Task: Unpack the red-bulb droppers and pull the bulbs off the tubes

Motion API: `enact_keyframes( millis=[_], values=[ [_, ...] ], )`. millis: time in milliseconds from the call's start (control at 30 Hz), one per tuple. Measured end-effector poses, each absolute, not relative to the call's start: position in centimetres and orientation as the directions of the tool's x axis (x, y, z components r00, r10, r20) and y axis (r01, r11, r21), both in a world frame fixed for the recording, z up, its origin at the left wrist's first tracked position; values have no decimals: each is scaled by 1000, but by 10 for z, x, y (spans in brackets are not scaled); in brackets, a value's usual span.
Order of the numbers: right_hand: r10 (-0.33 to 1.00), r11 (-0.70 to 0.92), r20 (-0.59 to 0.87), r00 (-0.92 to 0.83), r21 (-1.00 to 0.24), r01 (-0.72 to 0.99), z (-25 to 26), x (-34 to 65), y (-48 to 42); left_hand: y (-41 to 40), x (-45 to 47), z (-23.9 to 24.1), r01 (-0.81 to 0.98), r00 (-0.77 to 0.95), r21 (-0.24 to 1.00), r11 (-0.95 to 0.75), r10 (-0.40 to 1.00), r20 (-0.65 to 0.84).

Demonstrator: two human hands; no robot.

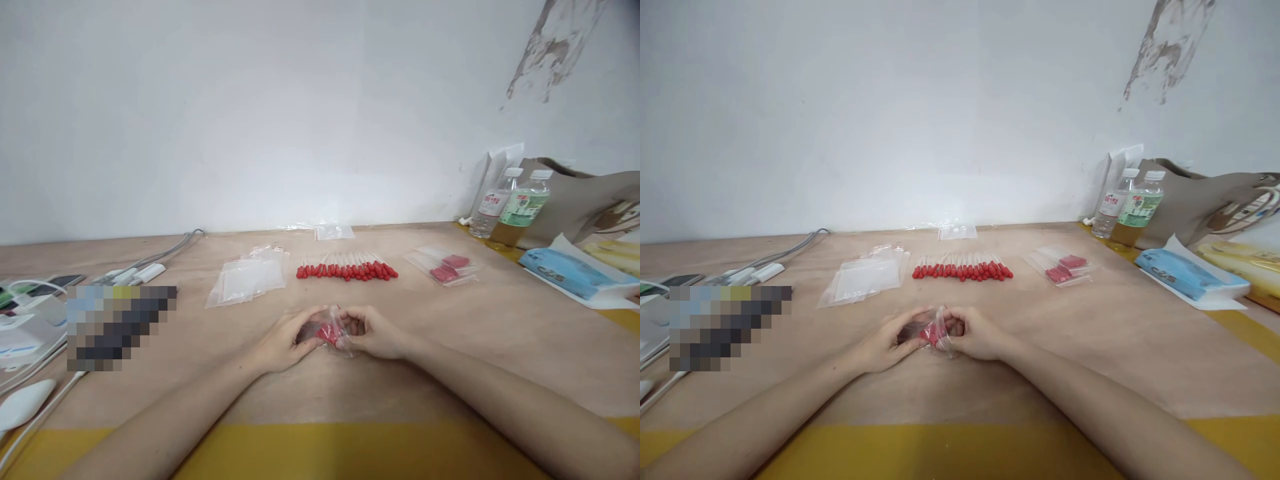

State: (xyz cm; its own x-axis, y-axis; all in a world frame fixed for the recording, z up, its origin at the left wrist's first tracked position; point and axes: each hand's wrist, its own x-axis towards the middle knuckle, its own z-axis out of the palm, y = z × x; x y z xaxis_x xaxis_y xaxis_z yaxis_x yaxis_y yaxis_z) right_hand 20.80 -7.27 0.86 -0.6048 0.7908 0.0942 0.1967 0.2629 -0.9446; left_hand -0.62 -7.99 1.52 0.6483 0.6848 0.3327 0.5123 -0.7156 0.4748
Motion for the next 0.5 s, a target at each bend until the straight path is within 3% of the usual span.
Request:
enact_keyframes(
  millis=[233,500],
  values=[
    [823,315,142,-550,-920,234,1,208,-69,-78,-8,12,558,629,471,-683,718,297],
    [905,-100,-91,-414,-995,0,6,236,-52,-75,-16,11,650,567,427,-629,775,280]
  ],
)
